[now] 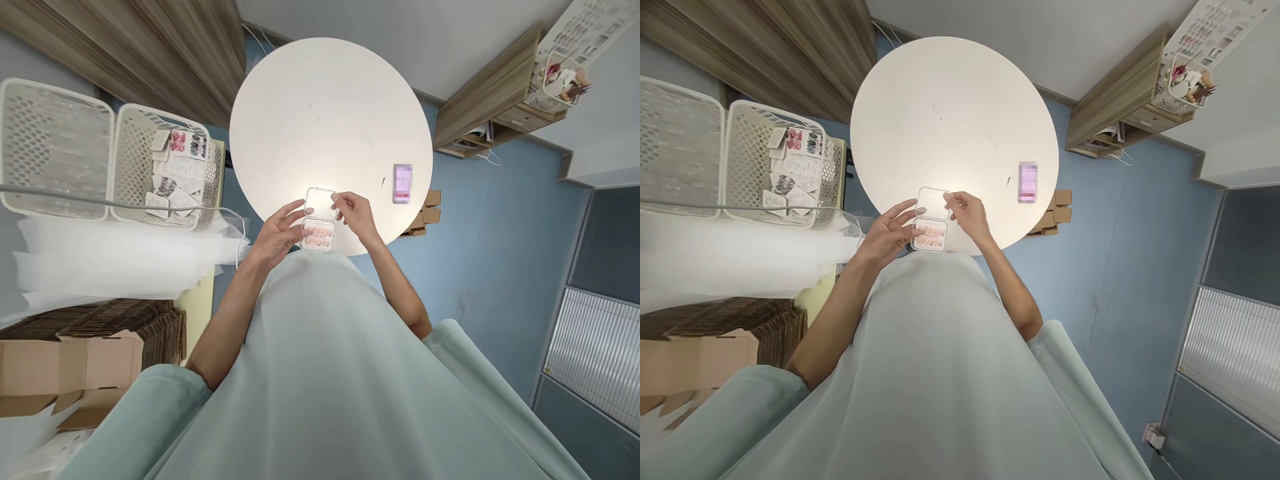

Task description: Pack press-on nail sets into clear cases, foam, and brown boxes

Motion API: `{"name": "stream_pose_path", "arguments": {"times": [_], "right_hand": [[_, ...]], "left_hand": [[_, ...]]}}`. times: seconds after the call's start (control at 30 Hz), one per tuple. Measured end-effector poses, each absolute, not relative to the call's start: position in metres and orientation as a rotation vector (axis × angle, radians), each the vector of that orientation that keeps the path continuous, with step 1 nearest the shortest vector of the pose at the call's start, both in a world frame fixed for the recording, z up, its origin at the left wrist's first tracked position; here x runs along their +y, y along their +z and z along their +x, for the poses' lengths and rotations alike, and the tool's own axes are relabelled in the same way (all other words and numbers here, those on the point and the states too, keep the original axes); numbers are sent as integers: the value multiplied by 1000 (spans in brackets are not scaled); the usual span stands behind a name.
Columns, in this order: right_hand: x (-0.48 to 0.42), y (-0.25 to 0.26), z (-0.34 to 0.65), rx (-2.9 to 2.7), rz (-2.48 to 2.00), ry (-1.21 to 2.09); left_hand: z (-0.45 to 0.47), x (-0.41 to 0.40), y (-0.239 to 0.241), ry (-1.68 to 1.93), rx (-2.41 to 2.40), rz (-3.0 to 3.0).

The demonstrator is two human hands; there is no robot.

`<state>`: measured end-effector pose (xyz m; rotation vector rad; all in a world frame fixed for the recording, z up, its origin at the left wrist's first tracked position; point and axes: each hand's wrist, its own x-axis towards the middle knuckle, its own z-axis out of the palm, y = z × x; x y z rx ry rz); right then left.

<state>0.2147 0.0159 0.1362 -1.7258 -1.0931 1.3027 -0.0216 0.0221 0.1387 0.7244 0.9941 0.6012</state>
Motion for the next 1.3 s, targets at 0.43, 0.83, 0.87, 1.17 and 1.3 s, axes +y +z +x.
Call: {"name": "stream_pose_path", "arguments": {"times": [0.43,0.83,0.87,1.17,1.3], "right_hand": [[19,167,201,-1292,-1674,1111],[-25,198,208,-1612,-1501,1084],[-28,196,209,-1622,-1496,1084],[-40,191,208,-1553,-1598,1103],[-40,186,208,-1338,-1735,1201]], "left_hand": [[-32,17,136,685,992,669],[-29,22,133,758,955,643],[-28,23,133,761,944,636],[-27,27,120,774,913,721],[-24,27,119,779,921,752]]}}
